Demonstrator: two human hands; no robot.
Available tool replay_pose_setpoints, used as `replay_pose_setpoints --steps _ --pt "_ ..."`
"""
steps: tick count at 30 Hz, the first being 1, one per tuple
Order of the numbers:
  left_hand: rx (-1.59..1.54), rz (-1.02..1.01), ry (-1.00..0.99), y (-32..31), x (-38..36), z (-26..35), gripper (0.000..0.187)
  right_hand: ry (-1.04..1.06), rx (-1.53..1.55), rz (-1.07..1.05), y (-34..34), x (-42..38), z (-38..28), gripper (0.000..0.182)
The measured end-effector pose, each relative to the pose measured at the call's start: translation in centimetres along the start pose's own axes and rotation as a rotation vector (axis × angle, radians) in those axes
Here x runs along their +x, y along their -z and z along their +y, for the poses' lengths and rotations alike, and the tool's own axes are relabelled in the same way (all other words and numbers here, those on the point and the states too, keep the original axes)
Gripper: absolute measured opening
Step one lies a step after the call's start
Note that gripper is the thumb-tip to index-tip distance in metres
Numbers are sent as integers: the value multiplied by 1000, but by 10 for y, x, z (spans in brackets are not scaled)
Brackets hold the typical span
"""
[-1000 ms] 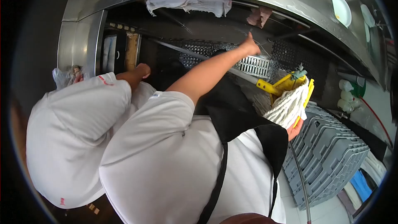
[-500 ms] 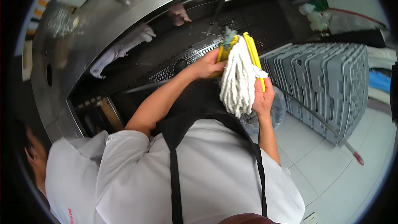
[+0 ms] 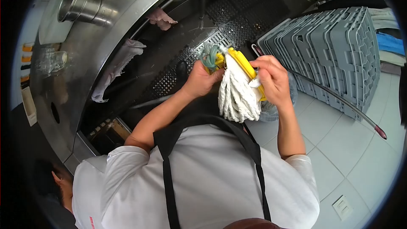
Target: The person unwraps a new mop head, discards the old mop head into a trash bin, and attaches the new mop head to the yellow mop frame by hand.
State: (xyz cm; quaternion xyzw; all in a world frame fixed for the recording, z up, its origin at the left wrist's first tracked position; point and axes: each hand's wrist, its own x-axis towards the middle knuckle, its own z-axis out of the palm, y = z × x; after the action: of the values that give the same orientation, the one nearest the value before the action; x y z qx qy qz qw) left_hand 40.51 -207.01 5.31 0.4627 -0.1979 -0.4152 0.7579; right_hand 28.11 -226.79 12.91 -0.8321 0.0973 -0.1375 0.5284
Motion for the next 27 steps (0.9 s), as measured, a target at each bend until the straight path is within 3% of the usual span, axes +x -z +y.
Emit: replay_pose_setpoints --steps 2,7,11,15,21,24,27 --pt "-56 -15 23 1 -3 1 29 -69 123 1 -11 10 -10 22" --pt "-113 6 -3 -6 -6 19 33 -108 233 -37 -27 24 -26 18" --pt "-141 141 -24 -15 -12 8 32 -168 216 -85 -34 21 -26 16" --pt "38 178 28 -9 -14 2 34 -262 325 -56 -39 18 -25 14" --pt "388 172 51 -18 -18 39 106 -437 561 -43 -53 21 -27 13" --pt "384 300 141 -21 -7 44 123 -493 621 -35 -58 27 -27 13" --pt "424 331 122 -20 -2 48 120 -587 729 7 -62 33 -30 14"
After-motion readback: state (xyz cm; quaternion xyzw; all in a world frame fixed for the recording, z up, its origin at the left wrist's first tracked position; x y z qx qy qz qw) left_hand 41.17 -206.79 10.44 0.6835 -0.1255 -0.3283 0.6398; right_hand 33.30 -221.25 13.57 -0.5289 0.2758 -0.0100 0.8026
